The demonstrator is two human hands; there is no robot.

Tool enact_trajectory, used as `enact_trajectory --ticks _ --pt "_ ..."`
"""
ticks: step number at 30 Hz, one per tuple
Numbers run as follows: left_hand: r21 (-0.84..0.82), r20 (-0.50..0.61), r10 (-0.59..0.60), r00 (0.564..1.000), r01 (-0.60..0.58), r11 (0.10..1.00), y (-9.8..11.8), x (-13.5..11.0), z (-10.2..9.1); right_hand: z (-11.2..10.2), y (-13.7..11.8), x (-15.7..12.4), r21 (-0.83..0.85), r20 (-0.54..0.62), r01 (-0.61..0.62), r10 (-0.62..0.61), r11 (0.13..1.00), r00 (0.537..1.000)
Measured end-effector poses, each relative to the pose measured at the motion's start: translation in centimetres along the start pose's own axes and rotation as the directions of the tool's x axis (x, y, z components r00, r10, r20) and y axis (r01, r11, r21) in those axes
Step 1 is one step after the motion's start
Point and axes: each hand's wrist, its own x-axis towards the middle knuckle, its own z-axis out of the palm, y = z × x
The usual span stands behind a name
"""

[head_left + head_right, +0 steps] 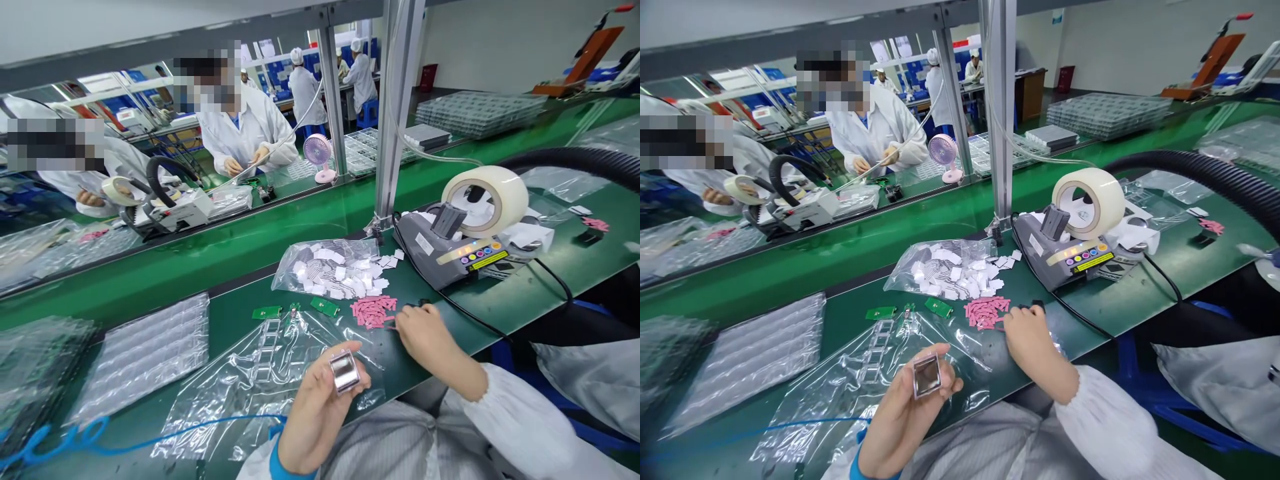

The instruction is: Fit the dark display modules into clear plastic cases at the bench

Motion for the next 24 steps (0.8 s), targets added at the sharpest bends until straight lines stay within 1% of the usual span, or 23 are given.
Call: enact_trajectory --ticks 1,3,4,5,6,7,8,9,11,16,18,19,21,23,24 --pt "0.025 0.004 -0.011 1.0 0.011 1.0 0.0 0.1 0.2 -1.4 0.2 -0.7 0.03 -0.021 0.016 -0.016 0.999 1.0" --pt "0.076 0.033 -0.042 0.999 0.039 0.996 -0.2 0.3 0.9 -4.1 -0.1 -2.0 0.121 -0.077 0.121 -0.112 0.985 0.991" --pt "0.096 0.058 -0.06 0.997 0.055 0.994 -0.3 0.5 1.3 -5.3 -0.5 -2.5 0.176 -0.144 0.208 -0.184 0.962 0.972" --pt "0.108 0.084 -0.076 0.993 0.067 0.992 -0.5 0.6 1.7 -6.3 -1.0 -3.0 0.223 -0.246 0.3 -0.245 0.927 0.938" --pt "0.112 0.108 -0.088 0.99 0.076 0.991 -0.7 0.8 2.0 -6.9 -1.6 -3.3 0.245 -0.339 0.372 -0.28 0.895 0.898" --pt "0.112 0.126 -0.094 0.988 0.08 0.99 -0.9 1.0 2.2 -7.3 -2.2 -3.5 0.257 -0.425 0.421 -0.29 0.87 0.858" --pt "0.113 0.137 -0.099 0.986 0.083 0.99 -1.0 1.1 2.4 -7.4 -2.6 -3.6 0.261 -0.489 0.445 -0.28 0.857 0.826" --pt "0.119 0.139 -0.105 0.985 0.088 0.989 -1.2 1.2 2.5 -7.4 -2.9 -3.6 0.263 -0.521 0.446 -0.263 0.856 0.812" --pt "0.144 0.126 -0.124 0.984 0.106 0.984 -1.4 1.2 2.4 -6.8 -3.2 -3.6 0.271 -0.542 0.447 -0.249 0.853 0.803" --pt "0.166 0.094 -0.159 0.983 0.142 0.976 -1.7 1.1 1.7 -5.3 -3.2 -3.4 0.255 -0.532 0.46 -0.274 0.851 0.801" --pt "0.152 0.083 -0.169 0.982 0.155 0.976 -1.8 1.1 1.6 -5.0 -3.3 -3.3 0.272 -0.533 0.459 -0.265 0.846 0.803" --pt "0.147 0.076 -0.174 0.982 0.162 0.976 -1.8 1.0 1.7 -4.9 -3.4 -3.2 0.297 -0.527 0.452 -0.25 0.841 0.812" --pt "0.138 0.065 -0.186 0.98 0.176 0.975 -1.8 1.1 1.8 -4.9 -3.4 -3.2 0.387 -0.47 0.423 -0.22 0.819 0.855" --pt "0.124 0.079 -0.209 0.975 0.198 0.972 -1.9 1.1 1.8 -4.8 -3.2 -3.2 0.512 -0.355 0.372 -0.203 0.775 0.913" --pt "0.115 0.093 -0.226 0.97 0.216 0.97 -1.9 1.1 1.8 -4.8 -3.1 -3.2 0.57 -0.279 0.332 -0.203 0.752 0.939"
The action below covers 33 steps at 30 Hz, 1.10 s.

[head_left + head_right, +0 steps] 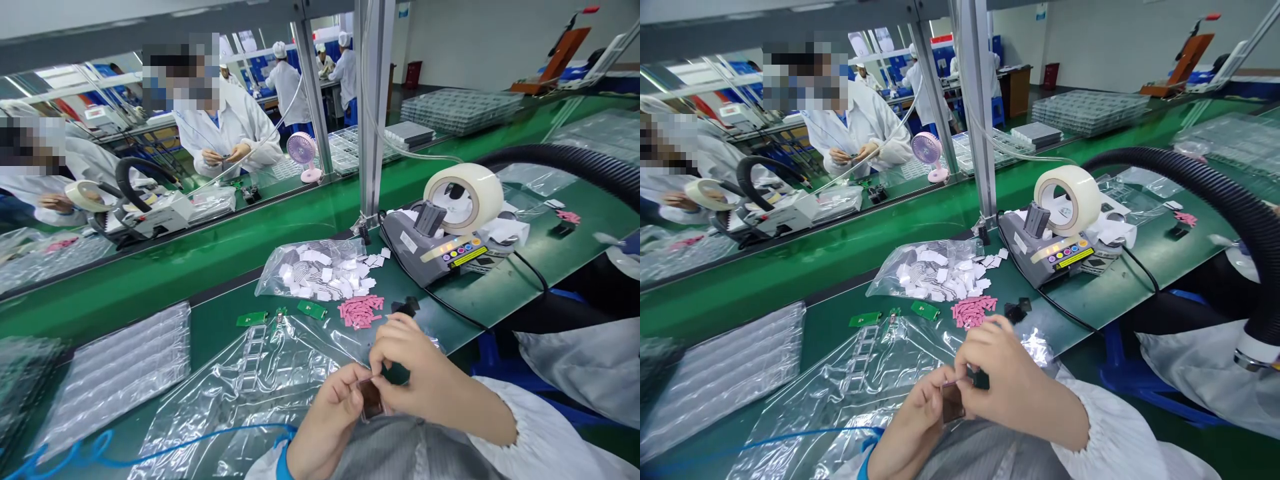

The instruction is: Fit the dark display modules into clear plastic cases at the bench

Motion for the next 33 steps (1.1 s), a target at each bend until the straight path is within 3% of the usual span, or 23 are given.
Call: enact_trajectory --ticks 5,8,11,14,19,26,30,33 --pt "-0.118 0.049 -0.072 0.996 0.078 0.99 -0.6 0.2 -0.8 -0.6 3.1 1.1 0.059 0.26 -0.209 0.187 0.976 0.947" --pt "-0.218 0.046 -0.071 0.996 0.079 0.973 -1.0 0.2 -1.5 -0.6 7.2 3.6 -0.081 0.197 -0.322 0.332 0.943 0.922" --pt "-0.305 0.065 -0.046 0.997 0.063 0.95 -1.1 0.2 -2.0 0.2 11.2 6.7 -0.279 0.072 -0.451 0.487 0.848 0.87" --pt "-0.379 0.065 -0.023 0.998 0.046 0.924 -1.0 0.2 -2.1 1.3 13.5 8.7 -0.404 0.06 -0.487 0.553 0.774 0.831" --pt "-0.434 0.017 -0.019 1.0 0.024 0.901 -0.5 0.3 -2.0 1.4 14.5 8.4 -0.485 0.08 -0.473 0.576 0.735 0.813" --pt "-0.451 0.001 -0.072 0.997 0.065 0.89 -1.0 1.1 -1.1 1.4 14.9 7.5 -0.465 0.092 -0.46 0.558 0.756 0.824" --pt "-0.448 0.032 -0.061 0.998 0.069 0.892 -1.1 1.1 -0.8 1.1 14.9 8.0 -0.378 0.087 -0.46 0.526 0.803 0.846" --pt "-0.459 0.037 -0.038 0.999 0.051 0.887 -0.9 0.7 -0.9 -0.2 13.8 7.1 -0.232 0.087 -0.417 0.446 0.879 0.891"
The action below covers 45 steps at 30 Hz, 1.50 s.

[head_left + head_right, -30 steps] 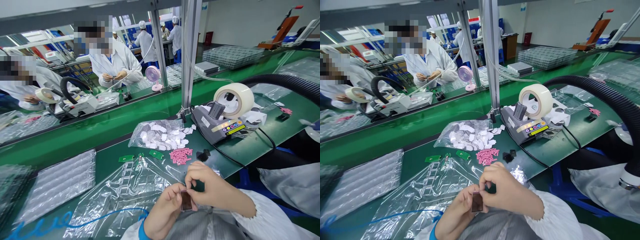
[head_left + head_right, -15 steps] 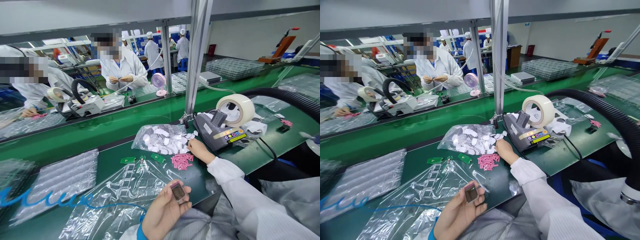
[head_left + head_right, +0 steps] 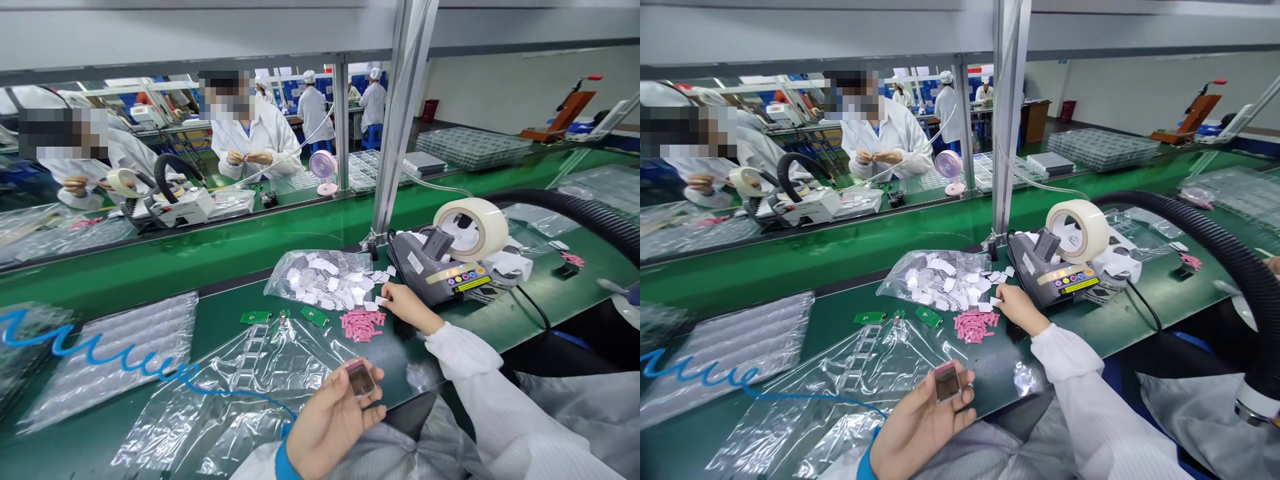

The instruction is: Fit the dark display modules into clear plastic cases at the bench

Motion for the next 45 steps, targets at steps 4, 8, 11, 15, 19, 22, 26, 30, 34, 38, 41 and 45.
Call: enact_trajectory --ticks 4,8,11,15,19,22,26,30,34,38,41,45 --pt "-0.035 0.058 -0.017 0.998 0.019 0.999 0.3 -0.3 0.1 -2.0 -1.8 -5.1 0.255 -0.05 0.208 -0.202 0.944 0.978" --pt "-0.077 0.183 -0.051 0.982 0.066 0.995 0.2 -0.1 0.7 -2.8 -4.4 -10.6 0.469 -0.093 0.391 -0.396 0.792 0.914" --pt "-0.096 0.227 -0.035 0.973 0.058 0.994 -0.3 0.0 1.2 -2.6 -5.9 -12.5 0.624 -0.107 0.42 -0.46 0.659 0.881" --pt "-0.093 0.185 0.029 0.982 -0.012 0.996 -1.0 -0.2 1.6 -2.2 -6.6 -12.9 0.644 -0.131 0.312 -0.301 0.699 0.945" --pt "-0.08 0.186 0.106 0.977 -0.093 0.993 -1.3 -0.2 2.0 -1.6 -6.8 -13.4 0.378 -0.165 0.27 -0.222 0.886 0.961" --pt "-0.06 0.166 0.161 0.973 -0.153 0.986 -1.5 0.0 2.3 -0.7 -7.0 -14.3 0.117 -0.312 0.341 -0.292 0.933 0.904" --pt "0.021 0.116 0.186 0.976 -0.19 0.982 -1.7 0.1 2.6 0.5 -7.1 -14.8 -0.108 -0.453 0.435 -0.434 0.894 0.779" --pt "0.048 0.087 0.18 0.98 -0.185 0.982 -2.1 0.2 2.7 0.7 -7.3 -14.4 -0.032 -0.486 0.432 -0.392 0.901 0.781" --pt "-0.04 0.074 0.171 0.982 -0.169 0.985 -2.0 0.8 2.2 -0.3 -7.6 -15.2 0.116 -0.519 0.388 -0.278 0.914 0.808" --pt "-0.116 0.093 0.142 0.985 -0.131 0.985 -1.1 1.3 1.4 -0.9 -5.0 -16.8 0.271 -0.495 0.326 -0.159 0.906 0.854" --pt "-0.119 0.167 0.102 0.981 -0.083 0.989 -0.7 1.4 1.2 0.2 -0.8 -16.5 0.322 -0.357 0.091 0.032 0.942 0.934" --pt "-0.068 0.274 0.009 0.962 0.01 0.998 -1.1 1.4 1.8 1.8 2.6 -15.7 0.341 -0.378 -0.016 0.153 0.94 0.913"
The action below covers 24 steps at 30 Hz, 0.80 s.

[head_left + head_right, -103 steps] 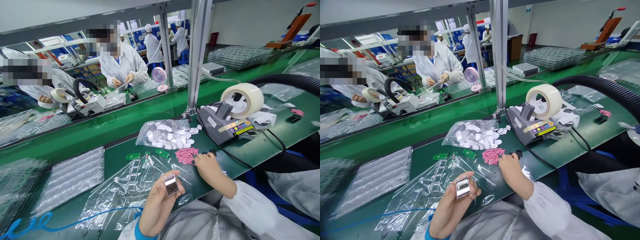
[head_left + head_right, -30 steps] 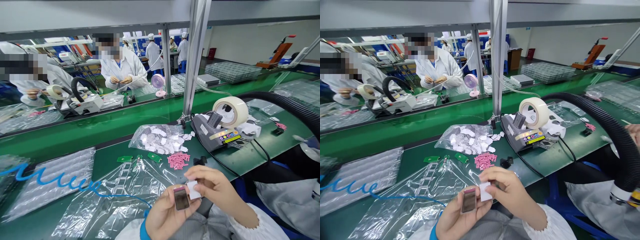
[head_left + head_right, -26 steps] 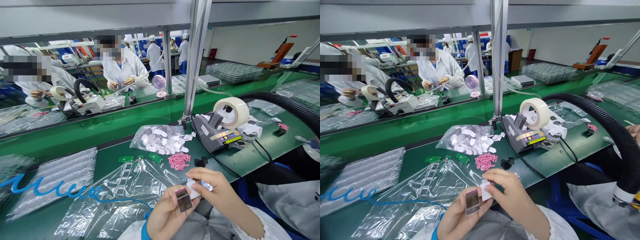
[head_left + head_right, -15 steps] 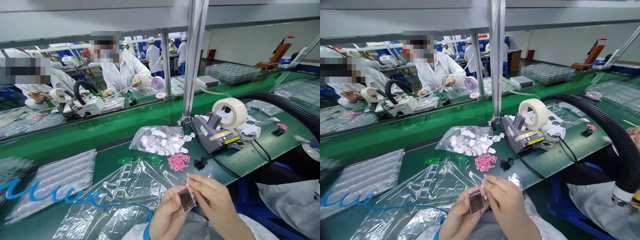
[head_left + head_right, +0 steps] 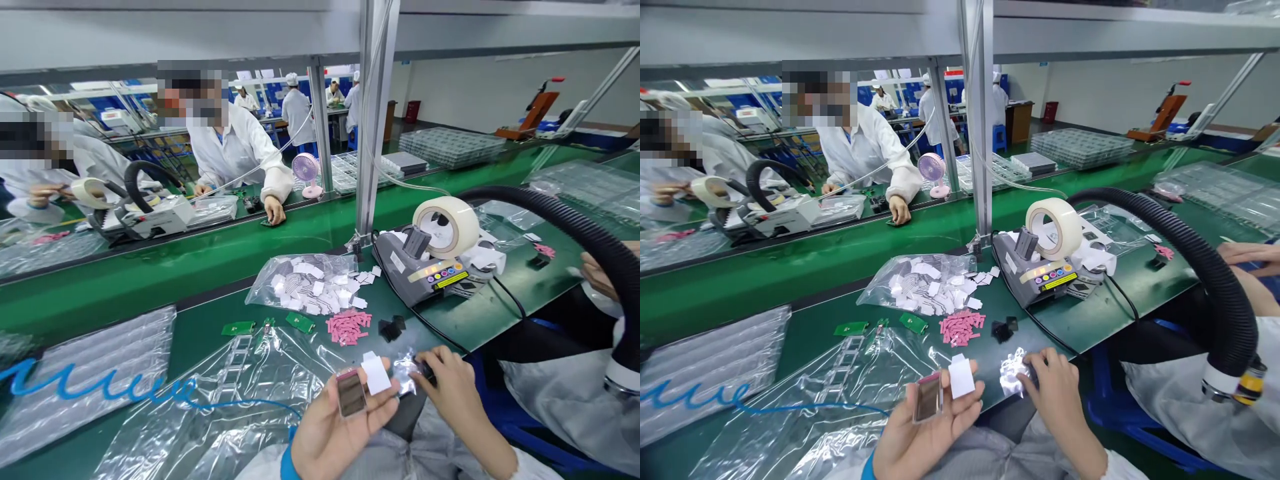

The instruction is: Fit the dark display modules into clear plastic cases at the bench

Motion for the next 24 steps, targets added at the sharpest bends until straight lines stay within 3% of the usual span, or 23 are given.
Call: enact_trajectory --ticks 3,5,8,10,12,15,18,20,21,24 --pt "0.033 0.03 -0.048 0.998 0.047 0.998 -0.6 0.2 0.4 -0.2 -1.3 -0.1 0.101 0.055 -0.005 -0.001 0.995 0.998" --pt "0.045 0.021 -0.055 0.998 0.054 0.998 -0.8 0.4 0.5 -0.6 -3.4 -0.1 0.304 0.191 -0.036 -0.024 0.952 0.981" --pt "0.046 -0.003 -0.075 0.997 0.075 0.996 -1.1 0.5 0.5 -0.9 -6.4 0.3 0.622 0.462 -0.228 -0.116 0.749 0.879" --pt "0.014 -0.002 -0.086 0.996 0.086 0.996 -1.2 0.4 0.5 -0.7 -7.6 0.7 0.688 0.582 -0.374 -0.164 0.622 0.797" --pt "-0.028 0.004 -0.089 0.996 0.09 0.996 -1.4 0.4 0.5 -0.3 -8.1 0.8 0.713 0.635 -0.468 -0.196 0.522 0.747" --pt "-0.039 0.01 -0.104 0.995 0.104 0.994 -1.5 0.3 0.6 0.3 -8.2 0.4 0.75 0.633 -0.525 -0.209 0.401 0.745" --pt "-0.017 0.027 -0.158 0.987 0.158 0.987 -1.4 0.2 0.8 0.3 -7.9 0.0 0.791 0.572 -0.523 -0.076 0.318 0.817" --pt "-0.032 0.037 -0.222 0.974 0.223 0.974 -1.2 -0.1 0.8 -0.1 -7.8 0.1 0.827 0.479 -0.453 0.006 0.332 0.878" --pt "-0.054 0.036 -0.251 0.967 0.252 0.966 -1.1 -0.3 0.8 -0.5 -7.7 0.3 0.832 0.429 -0.398 0.009 0.387 0.903" --pt "-0.119 -0.016 -0.303 0.953 0.299 0.947 -1.1 -0.8 0.5 -1.8 -8.3 1.0 0.732 0.317 -0.142 -0.148 0.667 0.937"
